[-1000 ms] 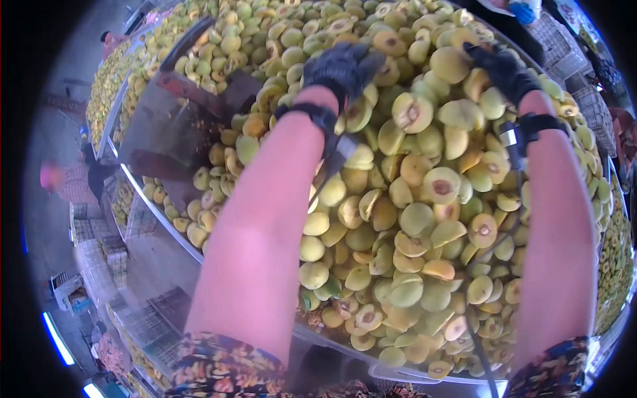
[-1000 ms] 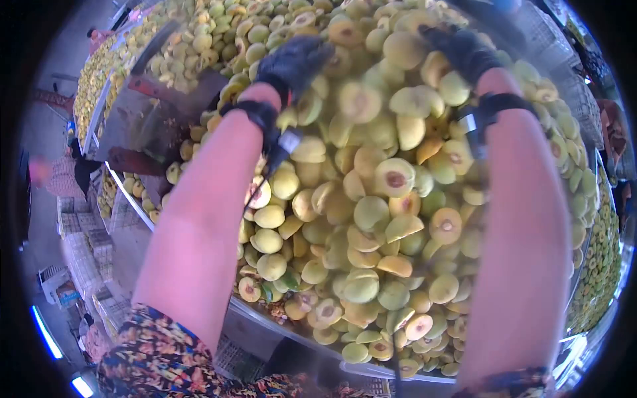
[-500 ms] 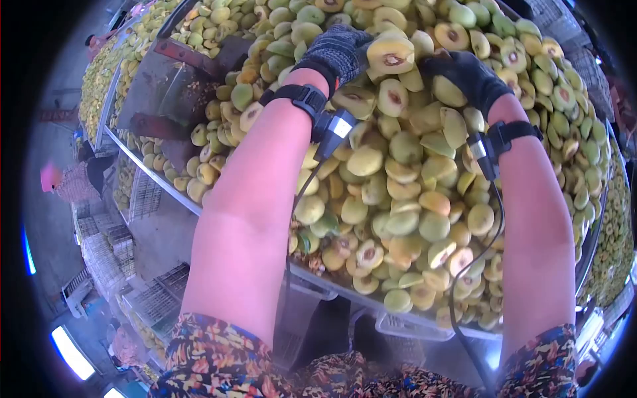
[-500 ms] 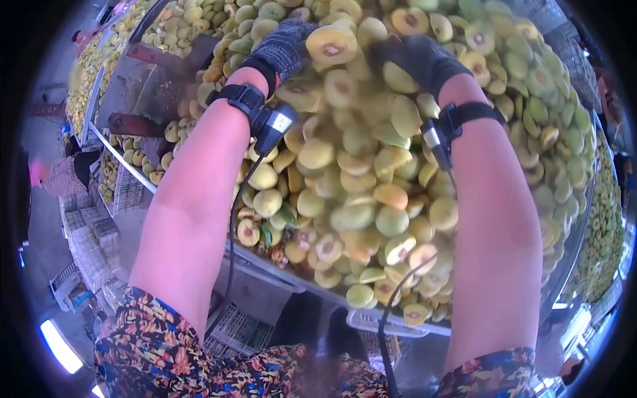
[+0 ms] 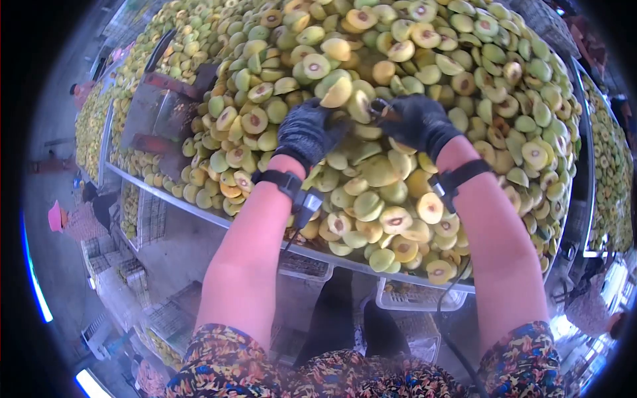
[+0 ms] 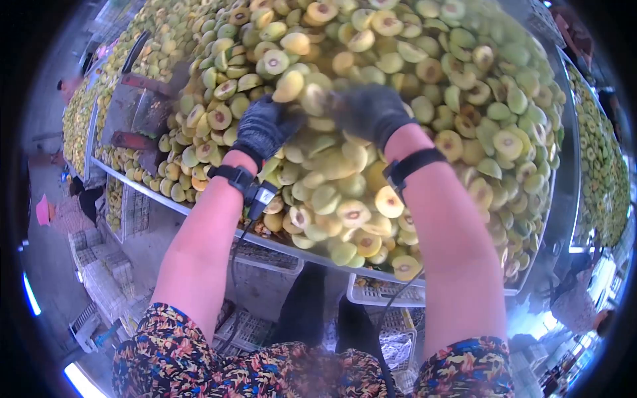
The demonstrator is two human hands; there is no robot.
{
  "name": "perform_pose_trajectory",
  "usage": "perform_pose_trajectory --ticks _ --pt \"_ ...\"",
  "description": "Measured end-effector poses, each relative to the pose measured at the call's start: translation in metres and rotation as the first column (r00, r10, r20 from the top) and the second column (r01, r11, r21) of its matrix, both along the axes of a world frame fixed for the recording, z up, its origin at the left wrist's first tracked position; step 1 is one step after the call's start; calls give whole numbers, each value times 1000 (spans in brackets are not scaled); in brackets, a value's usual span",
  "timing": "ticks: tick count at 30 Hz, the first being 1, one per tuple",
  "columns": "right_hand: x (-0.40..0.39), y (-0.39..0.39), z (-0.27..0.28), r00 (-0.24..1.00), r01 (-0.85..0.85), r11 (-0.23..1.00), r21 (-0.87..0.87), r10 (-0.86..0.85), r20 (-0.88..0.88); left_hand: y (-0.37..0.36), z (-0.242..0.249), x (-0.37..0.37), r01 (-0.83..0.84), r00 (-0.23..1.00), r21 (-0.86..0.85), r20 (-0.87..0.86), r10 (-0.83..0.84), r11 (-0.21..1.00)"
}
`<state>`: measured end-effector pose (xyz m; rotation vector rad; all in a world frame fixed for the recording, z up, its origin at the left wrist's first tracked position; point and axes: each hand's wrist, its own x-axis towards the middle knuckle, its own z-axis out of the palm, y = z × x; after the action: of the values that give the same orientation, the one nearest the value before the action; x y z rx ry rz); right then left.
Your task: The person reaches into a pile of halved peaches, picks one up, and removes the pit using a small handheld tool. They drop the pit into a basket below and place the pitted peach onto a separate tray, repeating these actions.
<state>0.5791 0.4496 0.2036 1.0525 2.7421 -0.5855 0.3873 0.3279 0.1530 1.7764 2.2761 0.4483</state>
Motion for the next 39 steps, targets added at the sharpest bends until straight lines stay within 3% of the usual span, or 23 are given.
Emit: perform_pose_trajectory --ticks 2,4,9,12,14,15,16,18,19,20,21,22,23,24,26,29,30,32,33,34,36,37,39 --pt "24 -8 -39 991 -16 1000 -1 15 -134 -13 -3 7 78 991 144 -120 -61 987" --pt "54 -25 -56 899 2 989 151 64 -434 -33 -8 17 149 966 169 -236 -107 974" --pt "102 -59 -44 767 260 921 291 -14 -641 -60 16 37 246 955 148 -206 -214 958" --pt "156 -62 -4 751 326 894 307 -48 -658 -44 49 81 329 935 373 -256 -245 868" --pt "216 -34 40 637 493 848 194 -201 -744 2 73 127 356 908 460 35 -417 814" --pt "263 -9 27 718 507 793 338 -172 -674 35 83 150 440 821 543 79 -565 715" --pt "288 6 36 184 588 722 -365 -558 -809 64 88 170 474 777 527 128 -617 706" --pt "362 53 36 17 526 548 -650 -771 -636 123 71 208 440 669 452 412 -619 776" --pt "382 71 33 76 581 494 -647 -824 -561 153 46 226 345 46 327 930 -364 880" --pt "396 85 28 127 634 438 -638 -872 -472 195 2 231 500 5 130 988 -152 856" --pt "405 95 10 378 673 602 -429 -779 -500 207 30 253 575 374 182 809 -454 798" --pt "411 100 -16 607 636 743 -209 -649 -459 219 31 270 659 575 159 524 -628 735" --pt "406 102 -34 577 684 718 -126 -639 -508 234 26 286 734 654 97 164 -738 672" --pt "388 108 -30 298 732 484 -480 -861 -413 254 -13 299 694 680 47 284 -676 718" --pt "369 81 -7 271 656 472 -589 -876 -400 202 37 326 532 846 130 -37 -533 836" --pt "359 62 -11 208 571 409 -712 -911 -356 191 34 317 537 793 169 232 -563 826" --pt "354 53 -13 202 570 402 -717 -914 -351 180 34 314 542 792 162 232 -565 825" --pt "344 34 -19 370 660 646 -383 -724 -582 150 31 307 560 797 227 114 -593 797" --pt "338 24 -33 420 741 651 -164 -640 -643 139 25 304 578 771 260 137 -622 774" --pt "328 8 -33 393 742 645 -184 -641 -660 124 22 302 579 772 251 138 -620 776" --pt "312 -20 -27 548 747 656 107 -517 -658 92 14 297 587 767 245 137 -627 771" --pt "304 -30 -30 542 749 655 93 -526 -655 80 7 297 572 767 357 87 -636 739" --pt "292 -50 -36 572 796 509 328 -456 -682 59 -1 295 512 791 448 85 -606 732"
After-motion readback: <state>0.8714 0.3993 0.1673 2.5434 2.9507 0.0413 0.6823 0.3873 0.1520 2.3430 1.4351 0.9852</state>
